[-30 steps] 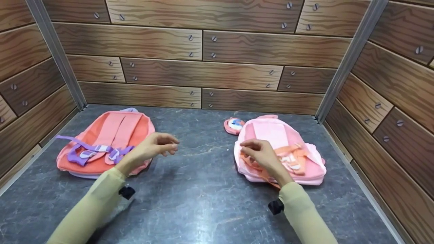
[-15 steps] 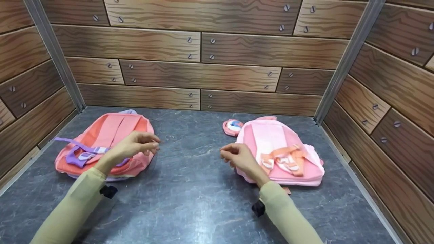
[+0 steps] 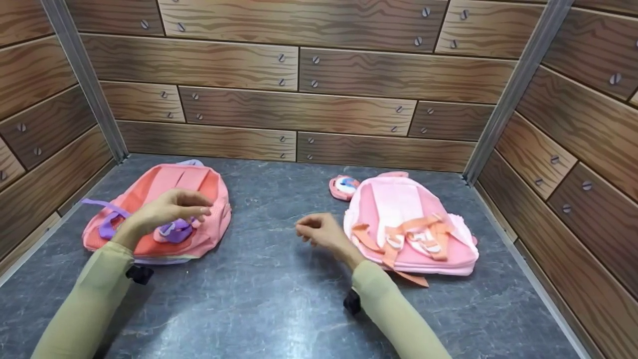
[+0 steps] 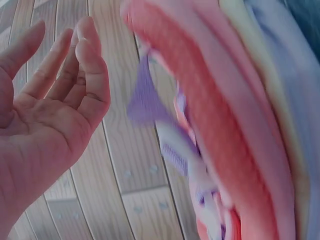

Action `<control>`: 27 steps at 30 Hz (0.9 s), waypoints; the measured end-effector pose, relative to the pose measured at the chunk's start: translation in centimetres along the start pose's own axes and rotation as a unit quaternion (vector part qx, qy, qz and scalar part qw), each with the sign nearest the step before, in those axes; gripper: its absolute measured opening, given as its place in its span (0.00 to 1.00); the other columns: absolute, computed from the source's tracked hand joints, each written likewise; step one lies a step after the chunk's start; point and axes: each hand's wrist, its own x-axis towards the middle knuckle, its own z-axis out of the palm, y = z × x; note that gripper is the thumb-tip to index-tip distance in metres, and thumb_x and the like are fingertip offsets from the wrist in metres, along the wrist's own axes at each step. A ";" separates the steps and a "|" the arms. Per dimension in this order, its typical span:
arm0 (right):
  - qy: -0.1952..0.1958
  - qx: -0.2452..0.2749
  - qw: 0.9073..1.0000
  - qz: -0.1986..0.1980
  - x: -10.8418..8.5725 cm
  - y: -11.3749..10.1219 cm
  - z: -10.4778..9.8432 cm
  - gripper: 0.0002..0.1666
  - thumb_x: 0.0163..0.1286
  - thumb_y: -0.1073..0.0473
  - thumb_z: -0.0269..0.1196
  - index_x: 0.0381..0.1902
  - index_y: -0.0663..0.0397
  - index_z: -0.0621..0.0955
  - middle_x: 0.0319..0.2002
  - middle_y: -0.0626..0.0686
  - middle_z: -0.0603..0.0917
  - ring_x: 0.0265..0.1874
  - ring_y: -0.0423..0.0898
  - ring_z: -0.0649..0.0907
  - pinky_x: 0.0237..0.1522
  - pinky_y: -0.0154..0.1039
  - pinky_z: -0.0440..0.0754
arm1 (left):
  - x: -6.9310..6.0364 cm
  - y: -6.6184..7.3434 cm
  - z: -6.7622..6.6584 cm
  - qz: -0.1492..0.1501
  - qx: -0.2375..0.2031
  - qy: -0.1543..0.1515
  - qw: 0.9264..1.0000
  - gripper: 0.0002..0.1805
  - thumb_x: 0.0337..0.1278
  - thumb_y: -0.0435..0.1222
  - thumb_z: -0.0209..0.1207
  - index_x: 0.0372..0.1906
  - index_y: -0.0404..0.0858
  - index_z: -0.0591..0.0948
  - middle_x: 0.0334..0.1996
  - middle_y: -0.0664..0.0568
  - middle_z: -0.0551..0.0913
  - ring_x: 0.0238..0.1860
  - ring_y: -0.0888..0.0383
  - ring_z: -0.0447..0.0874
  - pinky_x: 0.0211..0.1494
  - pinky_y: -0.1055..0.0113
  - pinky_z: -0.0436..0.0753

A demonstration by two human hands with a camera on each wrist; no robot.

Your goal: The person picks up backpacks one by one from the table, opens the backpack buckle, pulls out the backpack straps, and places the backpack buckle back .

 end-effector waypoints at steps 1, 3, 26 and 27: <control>-0.006 -0.002 1.000 -0.002 0.2 0.0 0.3 0.19 0.78 0.63 0.64 0.53 0.78 0.81 0.34 0.47 0.87 0.32 0.40 0.82 0.32 0.31 0.79 | -0.2 -0.2 -0.4 -0.003 0.009 0.004 1.000 0.19 0.73 0.34 0.63 0.59 0.24 0.82 0.52 0.36 0.87 0.39 0.55 0.86 0.42 0.65 0.86; -0.015 0.001 1.000 -0.003 0.6 0.1 1.0 0.18 0.78 0.63 0.64 0.53 0.78 0.81 0.34 0.47 0.87 0.32 0.40 0.82 0.32 0.31 0.79 | -0.6 -0.5 -1.2 -0.010 0.025 0.017 0.999 0.19 0.73 0.35 0.64 0.59 0.26 0.83 0.51 0.37 0.88 0.39 0.54 0.85 0.41 0.66 0.85; -0.091 0.007 0.996 0.018 4.5 -2.1 8.5 0.17 0.74 0.65 0.67 0.55 0.74 0.83 0.38 0.49 0.87 0.35 0.42 0.83 0.36 0.36 0.83 | -6.6 -4.5 -9.5 -0.076 0.106 0.085 0.988 0.21 0.72 0.33 0.65 0.63 0.25 0.81 0.55 0.35 0.85 0.46 0.54 0.83 0.45 0.64 0.83; -0.094 0.009 0.995 0.021 4.6 -2.2 8.7 0.17 0.75 0.65 0.67 0.55 0.74 0.83 0.40 0.51 0.87 0.36 0.43 0.84 0.37 0.36 0.83 | -6.9 -4.7 -9.8 -0.085 0.109 0.085 0.987 0.21 0.72 0.33 0.65 0.63 0.26 0.81 0.55 0.35 0.85 0.46 0.53 0.82 0.44 0.63 0.83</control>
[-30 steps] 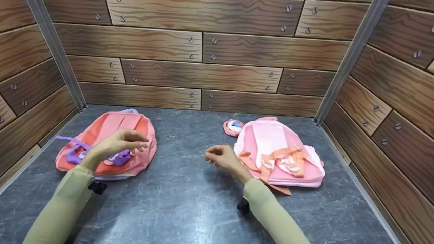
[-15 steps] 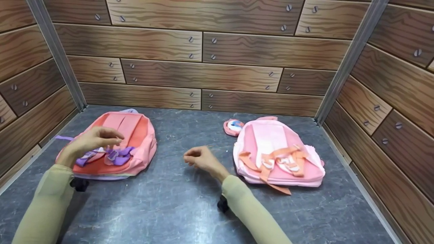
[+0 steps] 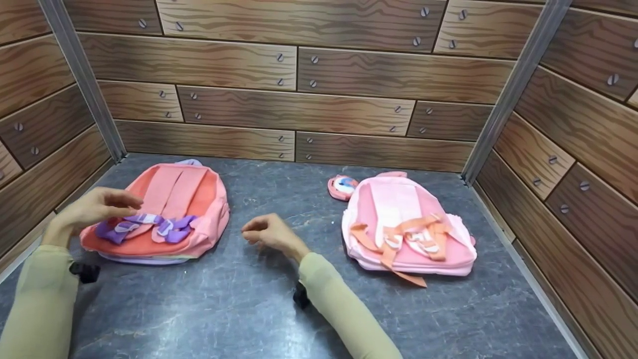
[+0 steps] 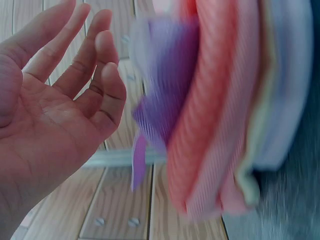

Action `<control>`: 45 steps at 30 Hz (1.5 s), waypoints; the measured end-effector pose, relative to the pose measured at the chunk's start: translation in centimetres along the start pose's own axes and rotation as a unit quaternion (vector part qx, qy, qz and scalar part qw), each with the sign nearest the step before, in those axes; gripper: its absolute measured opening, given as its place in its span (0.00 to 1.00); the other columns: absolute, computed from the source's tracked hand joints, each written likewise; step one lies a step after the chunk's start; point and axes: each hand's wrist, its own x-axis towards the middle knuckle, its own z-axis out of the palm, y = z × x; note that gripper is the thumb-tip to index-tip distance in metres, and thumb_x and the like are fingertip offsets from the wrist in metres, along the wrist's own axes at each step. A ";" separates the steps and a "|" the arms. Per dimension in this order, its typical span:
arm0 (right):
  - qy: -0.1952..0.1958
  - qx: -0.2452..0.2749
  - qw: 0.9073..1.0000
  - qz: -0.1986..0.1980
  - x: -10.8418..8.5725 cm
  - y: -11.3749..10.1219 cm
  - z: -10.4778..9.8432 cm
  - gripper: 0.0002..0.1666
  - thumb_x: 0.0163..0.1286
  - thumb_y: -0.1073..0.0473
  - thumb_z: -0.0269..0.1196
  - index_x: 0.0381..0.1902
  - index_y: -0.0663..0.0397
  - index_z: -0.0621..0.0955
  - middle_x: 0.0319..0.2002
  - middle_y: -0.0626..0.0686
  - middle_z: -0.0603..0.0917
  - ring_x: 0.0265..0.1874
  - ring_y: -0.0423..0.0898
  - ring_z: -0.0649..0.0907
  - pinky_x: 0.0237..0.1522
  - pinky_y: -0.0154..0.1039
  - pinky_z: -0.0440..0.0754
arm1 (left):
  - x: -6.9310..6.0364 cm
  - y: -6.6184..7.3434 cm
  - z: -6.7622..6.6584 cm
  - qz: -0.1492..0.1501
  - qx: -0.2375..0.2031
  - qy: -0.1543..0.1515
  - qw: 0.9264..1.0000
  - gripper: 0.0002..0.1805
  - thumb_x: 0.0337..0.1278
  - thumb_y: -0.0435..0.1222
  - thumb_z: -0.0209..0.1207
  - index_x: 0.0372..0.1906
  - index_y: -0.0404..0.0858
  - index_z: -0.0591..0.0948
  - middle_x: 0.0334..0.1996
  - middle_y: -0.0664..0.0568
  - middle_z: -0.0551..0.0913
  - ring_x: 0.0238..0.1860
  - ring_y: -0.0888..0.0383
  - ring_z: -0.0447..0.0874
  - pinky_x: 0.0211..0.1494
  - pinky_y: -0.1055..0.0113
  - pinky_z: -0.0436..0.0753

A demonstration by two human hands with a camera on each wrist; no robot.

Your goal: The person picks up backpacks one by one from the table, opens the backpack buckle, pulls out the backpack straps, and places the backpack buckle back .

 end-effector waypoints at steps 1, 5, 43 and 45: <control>-0.003 0.002 1.000 0.000 0.2 -0.1 0.2 0.17 0.75 0.65 0.67 0.56 0.74 0.83 0.41 0.52 0.87 0.37 0.43 0.84 0.38 0.36 0.84 | -0.2 -0.2 -0.3 -0.008 0.005 0.000 1.000 0.21 0.73 0.34 0.64 0.64 0.26 0.81 0.55 0.36 0.85 0.46 0.51 0.81 0.45 0.63 0.83; -0.014 0.014 1.000 -0.009 0.9 -0.3 1.3 0.18 0.74 0.67 0.67 0.56 0.76 0.82 0.47 0.62 0.88 0.38 0.43 0.86 0.39 0.37 0.86 | -0.8 -1.1 -1.1 -0.024 0.020 0.013 0.999 0.22 0.73 0.35 0.65 0.64 0.27 0.81 0.57 0.35 0.83 0.51 0.47 0.77 0.50 0.63 0.79; 0.010 0.077 0.996 -0.035 2.9 -1.0 5.9 0.24 0.70 0.72 0.67 0.64 0.69 0.80 0.51 0.60 0.82 0.45 0.47 0.84 0.53 0.45 0.87 | -1.9 -4.3 -1.6 -0.077 0.004 -0.019 0.997 0.42 0.65 0.42 0.72 0.77 0.28 0.68 0.71 0.22 0.66 0.69 0.28 0.67 0.67 0.40 0.73; 0.018 0.072 0.997 -0.033 2.8 -0.9 5.5 0.23 0.70 0.71 0.68 0.63 0.68 0.81 0.50 0.60 0.82 0.44 0.47 0.84 0.53 0.45 0.87 | -1.8 -4.2 -1.4 -0.075 0.005 -0.026 0.997 0.42 0.65 0.41 0.72 0.77 0.29 0.68 0.71 0.22 0.66 0.69 0.28 0.66 0.66 0.40 0.74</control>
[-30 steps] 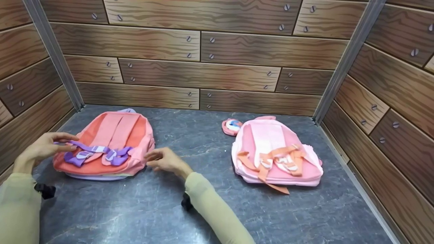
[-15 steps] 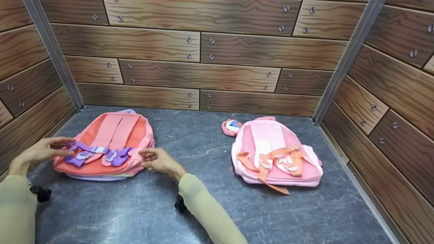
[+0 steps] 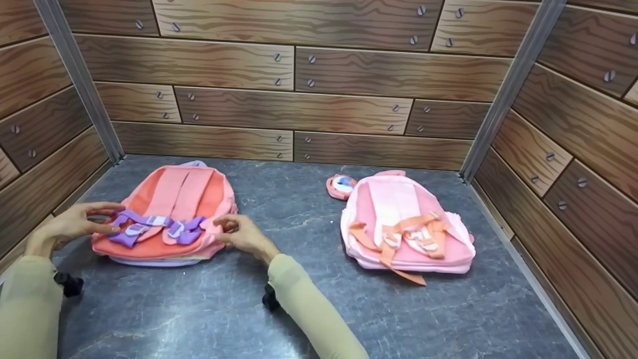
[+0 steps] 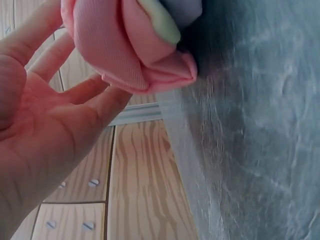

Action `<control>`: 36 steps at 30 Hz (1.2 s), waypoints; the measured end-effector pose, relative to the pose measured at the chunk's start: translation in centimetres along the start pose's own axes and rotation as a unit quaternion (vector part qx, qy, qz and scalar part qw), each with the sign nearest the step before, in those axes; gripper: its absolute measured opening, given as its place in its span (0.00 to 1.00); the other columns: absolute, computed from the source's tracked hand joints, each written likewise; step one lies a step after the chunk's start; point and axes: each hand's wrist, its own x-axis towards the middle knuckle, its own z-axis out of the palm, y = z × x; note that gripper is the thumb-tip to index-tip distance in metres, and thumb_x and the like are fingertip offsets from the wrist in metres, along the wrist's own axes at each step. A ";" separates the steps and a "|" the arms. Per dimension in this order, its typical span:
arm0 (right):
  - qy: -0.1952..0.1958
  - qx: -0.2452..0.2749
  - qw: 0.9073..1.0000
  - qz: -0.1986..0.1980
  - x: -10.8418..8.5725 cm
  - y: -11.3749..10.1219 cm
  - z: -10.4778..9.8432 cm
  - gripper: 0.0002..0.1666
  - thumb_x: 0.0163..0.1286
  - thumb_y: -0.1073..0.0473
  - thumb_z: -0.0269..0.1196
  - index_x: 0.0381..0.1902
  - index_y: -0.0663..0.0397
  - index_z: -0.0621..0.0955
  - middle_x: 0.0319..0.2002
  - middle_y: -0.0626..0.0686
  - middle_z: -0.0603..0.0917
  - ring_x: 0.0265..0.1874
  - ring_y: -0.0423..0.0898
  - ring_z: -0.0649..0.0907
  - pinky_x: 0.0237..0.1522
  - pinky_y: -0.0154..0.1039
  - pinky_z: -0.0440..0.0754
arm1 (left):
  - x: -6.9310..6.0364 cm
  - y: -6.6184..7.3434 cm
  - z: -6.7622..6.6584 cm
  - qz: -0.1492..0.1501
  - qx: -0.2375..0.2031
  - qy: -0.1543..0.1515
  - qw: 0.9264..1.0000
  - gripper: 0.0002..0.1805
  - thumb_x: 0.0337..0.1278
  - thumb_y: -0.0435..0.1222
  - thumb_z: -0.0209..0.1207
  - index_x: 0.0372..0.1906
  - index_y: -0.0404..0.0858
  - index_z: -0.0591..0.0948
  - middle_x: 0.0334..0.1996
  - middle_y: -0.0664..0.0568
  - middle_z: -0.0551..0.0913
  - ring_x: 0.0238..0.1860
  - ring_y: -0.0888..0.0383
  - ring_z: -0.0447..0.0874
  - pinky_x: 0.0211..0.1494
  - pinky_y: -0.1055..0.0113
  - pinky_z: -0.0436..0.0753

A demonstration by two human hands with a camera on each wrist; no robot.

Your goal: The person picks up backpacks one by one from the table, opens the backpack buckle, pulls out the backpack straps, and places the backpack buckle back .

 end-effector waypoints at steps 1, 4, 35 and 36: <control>0.002 -0.002 1.000 0.001 -0.1 0.0 -0.2 0.23 0.70 0.71 0.68 0.62 0.69 0.81 0.50 0.59 0.82 0.43 0.47 0.84 0.53 0.46 0.87 | 0.1 0.1 0.1 0.003 0.002 -0.003 1.000 0.41 0.65 0.40 0.72 0.77 0.29 0.67 0.71 0.22 0.66 0.69 0.28 0.66 0.66 0.39 0.74; 0.009 -0.010 1.000 0.005 -0.2 0.0 -0.8 0.22 0.70 0.71 0.68 0.61 0.68 0.81 0.50 0.60 0.83 0.43 0.47 0.84 0.52 0.46 0.87 | 0.3 0.3 0.4 0.010 0.011 -0.010 1.000 0.41 0.65 0.39 0.72 0.77 0.30 0.67 0.71 0.22 0.67 0.70 0.27 0.66 0.66 0.38 0.74; 0.060 -0.031 0.996 0.055 -4.4 0.6 -8.0 0.16 0.67 0.77 0.67 0.51 0.67 0.80 0.46 0.62 0.80 0.38 0.49 0.85 0.45 0.41 0.89 | 3.7 4.6 6.7 0.066 -0.026 -0.027 0.997 0.34 0.56 0.35 0.78 0.67 0.31 0.80 0.60 0.30 0.81 0.58 0.38 0.79 0.57 0.51 0.82; 0.060 -0.027 0.996 0.056 -4.4 0.6 -8.1 0.16 0.67 0.77 0.66 0.51 0.67 0.80 0.46 0.62 0.80 0.38 0.49 0.85 0.45 0.41 0.89 | 3.8 4.8 6.8 0.064 -0.026 -0.027 0.997 0.34 0.56 0.35 0.78 0.67 0.31 0.80 0.60 0.30 0.81 0.58 0.38 0.79 0.57 0.51 0.82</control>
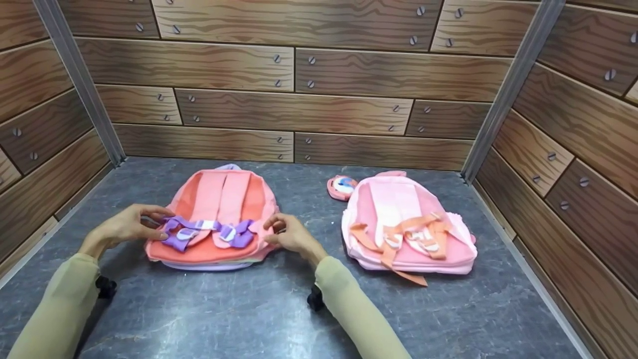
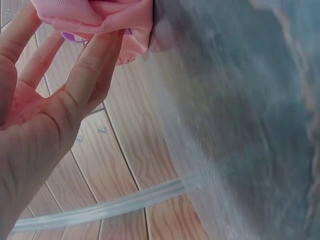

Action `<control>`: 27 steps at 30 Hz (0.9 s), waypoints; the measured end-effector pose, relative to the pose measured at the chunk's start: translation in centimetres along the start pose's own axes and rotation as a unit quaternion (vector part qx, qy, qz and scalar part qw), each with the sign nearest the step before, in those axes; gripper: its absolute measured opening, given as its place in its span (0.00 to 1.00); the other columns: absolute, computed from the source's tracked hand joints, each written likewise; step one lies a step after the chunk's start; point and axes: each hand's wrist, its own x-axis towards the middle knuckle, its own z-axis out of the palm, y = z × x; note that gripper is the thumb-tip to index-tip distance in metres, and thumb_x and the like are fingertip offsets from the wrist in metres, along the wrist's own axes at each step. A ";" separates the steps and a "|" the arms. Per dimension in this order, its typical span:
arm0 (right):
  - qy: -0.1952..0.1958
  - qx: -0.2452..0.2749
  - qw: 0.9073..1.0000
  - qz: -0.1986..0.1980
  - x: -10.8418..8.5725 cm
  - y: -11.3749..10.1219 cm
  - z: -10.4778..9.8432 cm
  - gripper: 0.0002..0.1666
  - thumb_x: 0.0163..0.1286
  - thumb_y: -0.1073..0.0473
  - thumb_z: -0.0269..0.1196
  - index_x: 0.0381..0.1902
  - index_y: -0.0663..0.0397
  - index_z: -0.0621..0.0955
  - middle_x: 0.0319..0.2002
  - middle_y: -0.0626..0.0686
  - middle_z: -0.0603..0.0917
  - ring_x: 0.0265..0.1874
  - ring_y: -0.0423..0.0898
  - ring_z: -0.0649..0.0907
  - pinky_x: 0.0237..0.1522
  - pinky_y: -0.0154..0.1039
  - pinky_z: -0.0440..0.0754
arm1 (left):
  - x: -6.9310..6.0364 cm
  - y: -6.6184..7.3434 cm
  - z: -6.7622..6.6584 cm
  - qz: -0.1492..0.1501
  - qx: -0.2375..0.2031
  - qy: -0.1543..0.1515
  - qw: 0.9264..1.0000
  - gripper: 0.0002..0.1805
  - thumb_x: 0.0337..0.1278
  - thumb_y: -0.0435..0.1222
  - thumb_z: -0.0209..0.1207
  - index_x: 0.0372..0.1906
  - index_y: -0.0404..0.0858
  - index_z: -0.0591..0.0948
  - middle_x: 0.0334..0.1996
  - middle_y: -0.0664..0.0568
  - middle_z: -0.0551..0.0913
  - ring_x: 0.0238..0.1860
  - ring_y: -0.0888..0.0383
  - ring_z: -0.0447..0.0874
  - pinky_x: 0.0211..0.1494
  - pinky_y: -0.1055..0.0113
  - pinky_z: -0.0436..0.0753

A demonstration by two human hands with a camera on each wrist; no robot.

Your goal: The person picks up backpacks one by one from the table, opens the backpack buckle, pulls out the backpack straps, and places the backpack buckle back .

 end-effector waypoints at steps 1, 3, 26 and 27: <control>0.000 0.002 1.000 -0.001 0.0 0.0 -0.1 0.16 0.67 0.77 0.66 0.51 0.67 0.80 0.46 0.62 0.80 0.38 0.49 0.85 0.45 0.41 0.89 | 0.1 0.1 0.1 -0.002 0.001 0.000 1.000 0.34 0.56 0.35 0.78 0.67 0.32 0.80 0.60 0.31 0.80 0.58 0.38 0.79 0.57 0.51 0.82; -0.001 0.005 1.000 -0.001 -0.1 0.1 -0.3 0.16 0.67 0.77 0.66 0.51 0.67 0.80 0.46 0.61 0.79 0.38 0.49 0.85 0.44 0.41 0.89 | 0.2 0.2 0.2 -0.004 0.002 0.001 1.000 0.34 0.56 0.36 0.78 0.67 0.32 0.81 0.60 0.31 0.80 0.58 0.39 0.79 0.56 0.51 0.82; -0.007 -0.046 0.998 -0.034 -2.2 0.9 -3.9 0.25 0.68 0.76 0.66 0.62 0.70 0.76 0.47 0.63 0.80 0.44 0.50 0.82 0.44 0.39 0.87 | 1.6 1.7 3.3 0.044 -0.025 0.010 0.999 0.31 0.52 0.30 0.78 0.63 0.28 0.82 0.54 0.32 0.84 0.50 0.43 0.83 0.50 0.61 0.82; -0.007 -0.053 0.998 -0.036 -2.4 0.9 -4.1 0.26 0.68 0.76 0.66 0.63 0.70 0.76 0.48 0.63 0.80 0.45 0.50 0.82 0.45 0.39 0.87 | 1.7 1.9 3.5 0.045 -0.026 0.010 0.999 0.31 0.52 0.30 0.78 0.62 0.28 0.82 0.53 0.32 0.84 0.50 0.43 0.82 0.49 0.61 0.82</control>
